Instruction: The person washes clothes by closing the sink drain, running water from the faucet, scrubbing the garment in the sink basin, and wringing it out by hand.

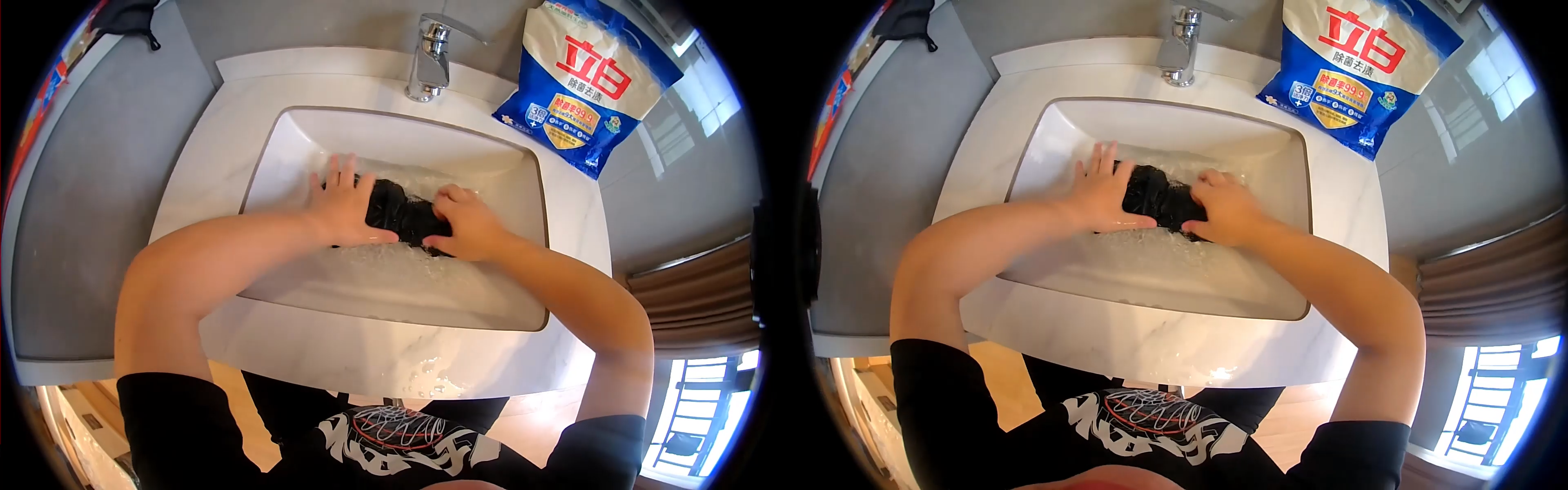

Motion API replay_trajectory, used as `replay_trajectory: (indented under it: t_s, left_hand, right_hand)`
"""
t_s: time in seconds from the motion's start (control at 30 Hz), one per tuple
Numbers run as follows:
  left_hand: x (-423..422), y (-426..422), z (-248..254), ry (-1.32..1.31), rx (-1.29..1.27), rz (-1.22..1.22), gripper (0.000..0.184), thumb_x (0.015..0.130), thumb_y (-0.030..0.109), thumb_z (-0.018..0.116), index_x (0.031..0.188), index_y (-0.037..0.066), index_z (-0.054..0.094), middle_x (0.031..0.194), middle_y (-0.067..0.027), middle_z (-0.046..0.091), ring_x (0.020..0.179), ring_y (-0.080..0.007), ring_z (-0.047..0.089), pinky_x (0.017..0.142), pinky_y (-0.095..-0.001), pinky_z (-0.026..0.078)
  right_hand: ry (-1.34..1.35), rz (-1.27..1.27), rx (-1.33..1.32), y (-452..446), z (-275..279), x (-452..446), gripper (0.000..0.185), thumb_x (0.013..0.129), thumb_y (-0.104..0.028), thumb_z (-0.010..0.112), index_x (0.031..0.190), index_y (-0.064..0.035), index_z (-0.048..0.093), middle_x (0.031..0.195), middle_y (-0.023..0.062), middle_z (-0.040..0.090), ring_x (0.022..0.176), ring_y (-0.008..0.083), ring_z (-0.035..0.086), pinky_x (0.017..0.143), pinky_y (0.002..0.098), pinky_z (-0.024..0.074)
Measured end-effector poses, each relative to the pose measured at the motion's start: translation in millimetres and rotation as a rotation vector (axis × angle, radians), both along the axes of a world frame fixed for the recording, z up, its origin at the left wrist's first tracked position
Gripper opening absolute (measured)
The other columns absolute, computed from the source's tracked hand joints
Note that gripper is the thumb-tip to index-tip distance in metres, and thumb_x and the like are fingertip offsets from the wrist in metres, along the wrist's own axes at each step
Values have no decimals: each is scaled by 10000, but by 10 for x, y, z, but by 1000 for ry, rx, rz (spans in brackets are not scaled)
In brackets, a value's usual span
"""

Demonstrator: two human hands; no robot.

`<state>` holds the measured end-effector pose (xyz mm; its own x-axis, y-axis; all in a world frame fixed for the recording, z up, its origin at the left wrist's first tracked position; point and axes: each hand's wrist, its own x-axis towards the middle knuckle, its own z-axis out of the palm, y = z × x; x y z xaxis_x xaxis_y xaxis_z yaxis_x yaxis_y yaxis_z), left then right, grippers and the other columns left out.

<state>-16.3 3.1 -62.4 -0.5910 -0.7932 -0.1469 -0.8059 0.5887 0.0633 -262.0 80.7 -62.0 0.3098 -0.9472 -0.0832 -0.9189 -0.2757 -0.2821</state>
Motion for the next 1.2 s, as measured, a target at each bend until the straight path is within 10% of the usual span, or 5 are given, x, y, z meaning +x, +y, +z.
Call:
replay_trajectory:
  t_s: [0.27, 0.4, 0.67, 1.0, 1.2]
  left_hand:
    - [-267, -156, -479, -76, -48, -182, 1103, 784, 752, 556, 1556, 51, 196, 1595, -284, 81, 1465, -486, 44, 1169, -609, 58]
    - [-336, -356, -486, -77, -7, -291, 1003, 764, 707, 602, 1450, 16, 362, 1474, -225, 350, 1375, -427, 260, 1119, -580, 200]
    - [-473, -598, -332, -26, 102, -276, 650, 723, 653, 709, 937, 39, 700, 798, -154, 700, 784, -332, 685, 717, -411, 552]
    - [301, -520, 30, -101, -238, -398, 613, 718, 315, 798, 1220, 34, 587, 1277, -201, 543, 1229, -375, 516, 985, -465, 446]
    - [106, -266, -286, 189, 63, 34, 1160, 681, 692, 723, 1554, 145, 190, 1526, -329, 215, 1442, -457, 185, 1155, -585, 183]
  right_hand:
    - [260, 87, -266, -197, -621, 256, 1198, 728, -773, 618, 1508, 37, 206, 1548, 271, 231, 1421, 453, 247, 1166, 554, 175]
    - [253, 31, -50, -390, -383, 274, 1008, 761, -733, 614, 1372, 36, 386, 1301, 248, 527, 1251, 412, 468, 1044, 536, 349]
    - [178, -17, 63, -674, -449, 120, 697, 751, -465, 766, 1190, -18, 462, 1121, 197, 619, 977, 398, 619, 834, 472, 512]
    - [537, 102, -15, -296, 214, -333, 617, 731, -257, 787, 1286, -155, 538, 1294, 134, 508, 1211, 365, 483, 1009, 536, 405]
    - [377, -229, -108, -85, -164, 68, 840, 798, -546, 658, 1462, -105, 395, 1512, 209, 333, 1394, 414, 295, 1081, 624, 261]
